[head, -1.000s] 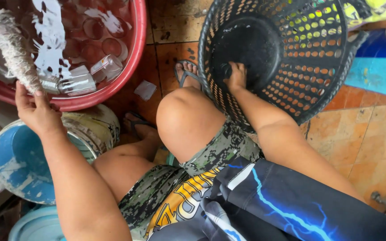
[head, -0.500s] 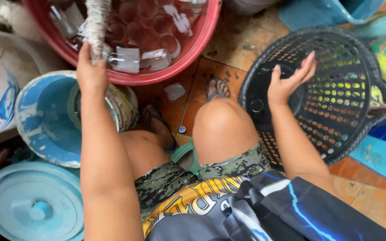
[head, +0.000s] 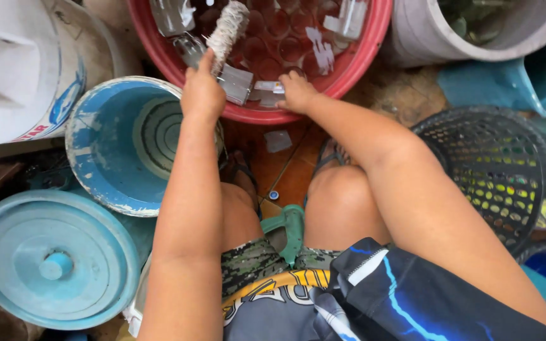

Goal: Scrubbing and rinsing small glass jars using a brush in a basin of water.

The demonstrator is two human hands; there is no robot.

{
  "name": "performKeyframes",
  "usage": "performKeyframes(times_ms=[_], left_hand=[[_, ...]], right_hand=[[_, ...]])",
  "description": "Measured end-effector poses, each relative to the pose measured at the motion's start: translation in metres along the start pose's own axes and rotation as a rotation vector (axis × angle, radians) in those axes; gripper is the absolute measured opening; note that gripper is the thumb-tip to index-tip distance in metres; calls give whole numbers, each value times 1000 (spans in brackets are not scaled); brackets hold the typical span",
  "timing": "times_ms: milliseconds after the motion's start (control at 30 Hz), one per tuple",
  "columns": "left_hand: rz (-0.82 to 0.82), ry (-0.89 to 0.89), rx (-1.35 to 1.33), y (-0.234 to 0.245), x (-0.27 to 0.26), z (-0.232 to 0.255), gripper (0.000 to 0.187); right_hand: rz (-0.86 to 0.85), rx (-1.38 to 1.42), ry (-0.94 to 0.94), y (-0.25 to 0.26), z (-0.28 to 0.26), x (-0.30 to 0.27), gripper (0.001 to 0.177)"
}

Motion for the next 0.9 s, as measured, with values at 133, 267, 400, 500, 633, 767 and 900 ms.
performKeyframes(times_ms=[133,267,400,500,633,767,900], left_hand=[[-75,40,-75,4,-9,6,88],[-61,11,-111,2,-6,7,86],[-97,40,-148,7,-13,16,90],[-108,38,-173,5,-14,15,84],[-93,3,-304,-1,-4,8,65],[-95,32,-394,-2,-2,9,46],[15,186,-727,-48,26,-18,40]], right_hand=[[-79,-185,-151,-4,-9,-1,88],[-142,-186,-198,-5,-8,-3,80],[-25,-52,-129,-15,7,2,83],[28,46,-120,-16,13,1,85],[10,76,-181,7,18,-9,78],[39,124,-326,34,40,-20,78],[-105,1112,-862,55,31,-60,48]])
Point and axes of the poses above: each hand's wrist, its own x-axis towards the middle knuckle, its own y-axis out of the back of the hand, z = x × y, the point moved 7 cm from there along x, towards the middle knuckle, and after that the axes turned 10 degrees about z, right-handed, at the moved point
